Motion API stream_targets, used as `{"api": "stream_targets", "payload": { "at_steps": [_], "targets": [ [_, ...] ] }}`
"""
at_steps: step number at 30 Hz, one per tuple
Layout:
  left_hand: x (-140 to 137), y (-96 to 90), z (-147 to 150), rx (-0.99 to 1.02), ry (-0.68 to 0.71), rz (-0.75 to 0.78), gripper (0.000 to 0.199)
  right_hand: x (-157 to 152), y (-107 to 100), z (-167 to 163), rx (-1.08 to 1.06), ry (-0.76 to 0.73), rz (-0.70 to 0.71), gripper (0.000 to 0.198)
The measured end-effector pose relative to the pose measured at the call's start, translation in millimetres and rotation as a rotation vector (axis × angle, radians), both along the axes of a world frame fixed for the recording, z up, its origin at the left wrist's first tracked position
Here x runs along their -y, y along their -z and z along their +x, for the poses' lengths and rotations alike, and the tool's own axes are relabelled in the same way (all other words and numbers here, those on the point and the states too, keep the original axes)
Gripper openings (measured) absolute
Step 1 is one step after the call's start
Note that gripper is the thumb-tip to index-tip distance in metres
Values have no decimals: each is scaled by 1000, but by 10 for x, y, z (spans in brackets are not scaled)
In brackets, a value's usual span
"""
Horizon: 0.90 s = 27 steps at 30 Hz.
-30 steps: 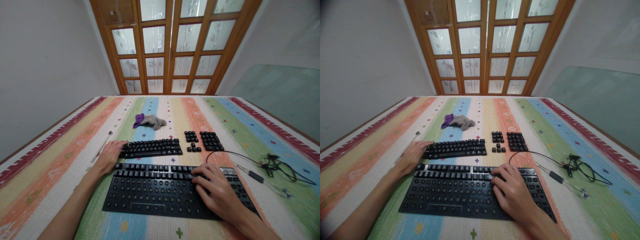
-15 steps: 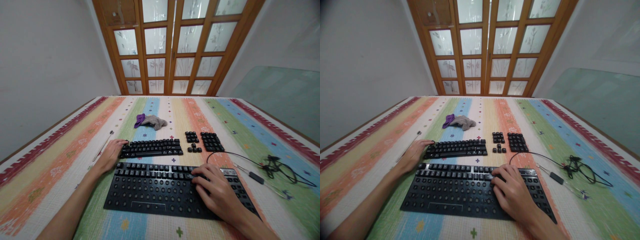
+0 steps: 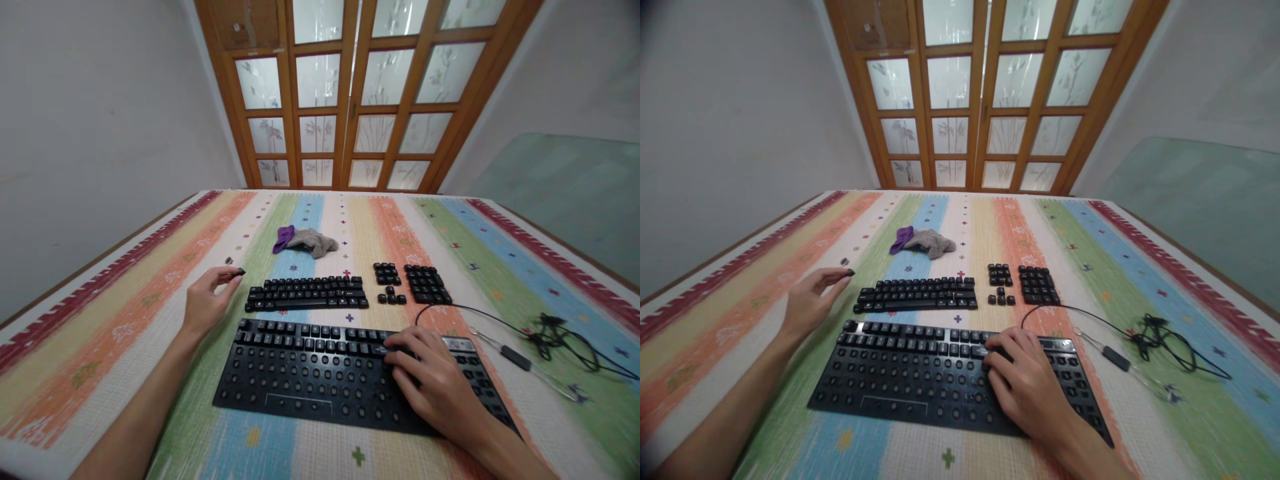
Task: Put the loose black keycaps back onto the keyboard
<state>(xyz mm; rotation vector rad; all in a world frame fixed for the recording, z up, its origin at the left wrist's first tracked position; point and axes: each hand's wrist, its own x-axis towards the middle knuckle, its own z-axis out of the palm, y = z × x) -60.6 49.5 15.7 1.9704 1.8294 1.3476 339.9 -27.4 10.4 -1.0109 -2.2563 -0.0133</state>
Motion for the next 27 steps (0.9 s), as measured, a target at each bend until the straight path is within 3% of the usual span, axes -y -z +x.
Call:
{"api": "stream_targets", "payload": {
  "at_steps": [4,7,15,20,27],
  "targets": [
    [190,-147,23,102,17,-40,42,4,27,8,-2,-3,12,22],
    [458,-208,21,60,44,-89,42,4,40,19,21,-11,9,21],
    [1189,21,7,-102,108,-145,29,-13,53,33,24,-8,31,22],
    [1264,121,39,-153,128,-88,19,-20,56,44,41,-19,25,21],
    [1215,115,105,-157,114,-58,17,-21,60,43,30,-20,33,20]
  ]
}}
